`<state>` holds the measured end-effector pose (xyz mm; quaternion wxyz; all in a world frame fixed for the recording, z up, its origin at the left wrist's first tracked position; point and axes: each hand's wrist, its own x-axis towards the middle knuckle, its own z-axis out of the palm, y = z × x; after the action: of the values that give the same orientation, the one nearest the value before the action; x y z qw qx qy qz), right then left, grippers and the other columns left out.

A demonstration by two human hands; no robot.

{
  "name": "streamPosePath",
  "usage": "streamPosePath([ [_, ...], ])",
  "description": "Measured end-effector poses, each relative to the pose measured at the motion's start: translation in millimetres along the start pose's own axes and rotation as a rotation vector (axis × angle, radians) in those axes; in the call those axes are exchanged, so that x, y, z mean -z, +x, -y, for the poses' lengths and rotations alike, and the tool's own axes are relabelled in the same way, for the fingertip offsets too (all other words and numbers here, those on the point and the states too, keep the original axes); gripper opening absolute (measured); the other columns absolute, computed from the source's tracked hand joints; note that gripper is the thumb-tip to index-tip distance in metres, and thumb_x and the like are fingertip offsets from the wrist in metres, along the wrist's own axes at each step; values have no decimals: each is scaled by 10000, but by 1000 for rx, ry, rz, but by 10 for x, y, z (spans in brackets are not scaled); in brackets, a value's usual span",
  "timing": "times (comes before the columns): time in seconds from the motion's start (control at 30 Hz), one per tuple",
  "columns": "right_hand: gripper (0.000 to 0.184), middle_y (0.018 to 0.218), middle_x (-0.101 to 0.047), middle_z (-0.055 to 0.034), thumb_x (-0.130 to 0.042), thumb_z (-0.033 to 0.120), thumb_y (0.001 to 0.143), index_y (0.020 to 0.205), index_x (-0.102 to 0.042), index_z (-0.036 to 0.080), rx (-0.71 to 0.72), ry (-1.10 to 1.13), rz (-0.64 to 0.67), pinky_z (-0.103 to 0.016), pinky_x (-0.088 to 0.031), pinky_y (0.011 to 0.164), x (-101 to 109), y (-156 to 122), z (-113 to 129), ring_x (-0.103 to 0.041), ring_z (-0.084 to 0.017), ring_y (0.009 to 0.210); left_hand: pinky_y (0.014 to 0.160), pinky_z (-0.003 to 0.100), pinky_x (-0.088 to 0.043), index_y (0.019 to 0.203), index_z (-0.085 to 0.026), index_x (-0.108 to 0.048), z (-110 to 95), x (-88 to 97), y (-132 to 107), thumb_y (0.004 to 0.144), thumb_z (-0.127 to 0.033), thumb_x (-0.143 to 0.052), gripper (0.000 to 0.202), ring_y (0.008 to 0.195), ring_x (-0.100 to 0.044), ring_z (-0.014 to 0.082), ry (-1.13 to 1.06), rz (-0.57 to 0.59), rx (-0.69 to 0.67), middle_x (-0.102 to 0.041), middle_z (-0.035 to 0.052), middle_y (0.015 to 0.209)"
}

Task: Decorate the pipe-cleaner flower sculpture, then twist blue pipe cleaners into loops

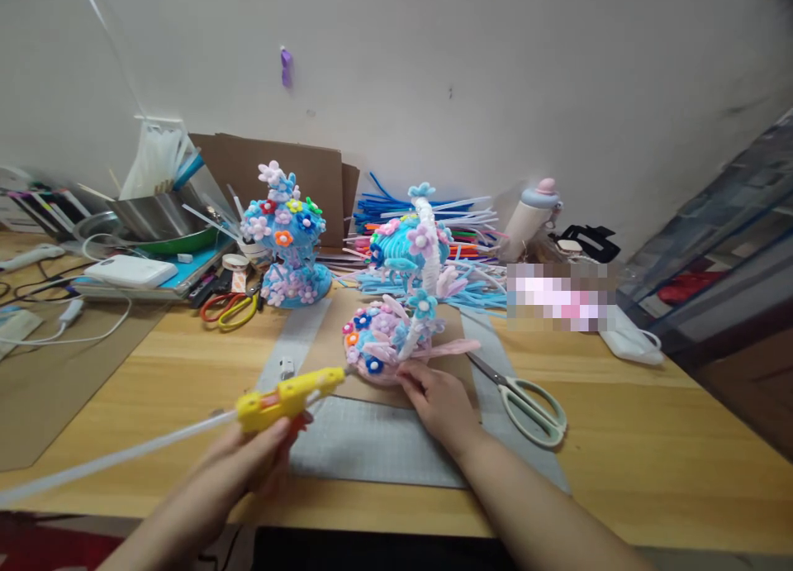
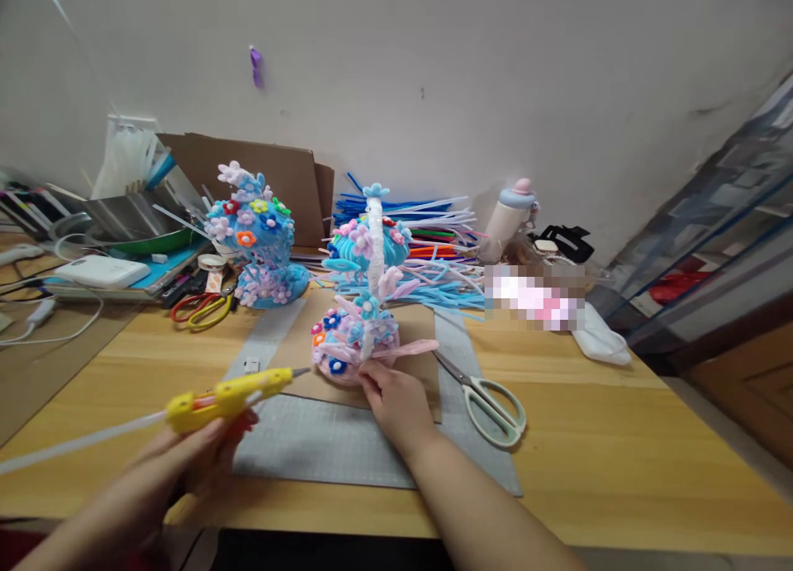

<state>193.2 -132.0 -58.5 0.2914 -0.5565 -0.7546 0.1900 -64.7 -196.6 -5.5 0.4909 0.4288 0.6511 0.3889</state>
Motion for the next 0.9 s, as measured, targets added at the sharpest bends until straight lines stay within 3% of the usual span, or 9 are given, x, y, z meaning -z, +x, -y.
streamPosePath([
  [0.13, 192, 953, -705, 6, -466, 301, 890, 958, -639, 253, -16, -10, 11, -259, -443, 757, 12, 3, 5, -650, -178, 868, 531, 280, -418, 793, -167, -674, 123, -365, 73, 667, -637, -561, 500, 557, -531, 180, 64, 106, -19, -619, 49, 618],
  [0.27, 218, 990, -699, -12, -439, 281, 902, 1010, -624, 244, 2, -53, 44, -259, -443, 774, 27, -6, -2, -648, -181, 897, 481, 260, -383, 782, -164, -657, 191, -535, 154, 694, -643, -527, 505, 495, -498, 159, 52, 113, 14, -591, 29, 561],
  [0.43, 224, 981, -702, -26, -441, 289, 899, 1008, -630, 244, -2, -80, 43, -258, -437, 758, 29, -7, -15, -650, -189, 887, 445, 241, -344, 729, -154, -644, 220, -611, 155, 671, -657, -537, 517, 459, -460, 136, 64, 149, 57, -560, 22, 533],
  [0.73, 156, 852, -695, 30, -490, 277, 853, 906, -636, 265, -63, 158, 14, -233, -407, 660, 23, 12, -31, -629, -155, 762, 437, 241, -316, 636, -166, -601, 224, -661, 206, 729, -727, -380, 609, 426, -414, 126, 124, 112, -23, -463, -6, 452],
  [0.9, 158, 799, -683, 22, -494, 275, 833, 884, -641, 244, -80, 262, -6, -237, -420, 665, 10, 21, -69, -613, -152, 716, 423, 231, -290, 630, -157, -593, 276, -689, 216, 744, -695, -418, 577, 431, -397, 115, 78, 115, -39, -448, -10, 473],
])
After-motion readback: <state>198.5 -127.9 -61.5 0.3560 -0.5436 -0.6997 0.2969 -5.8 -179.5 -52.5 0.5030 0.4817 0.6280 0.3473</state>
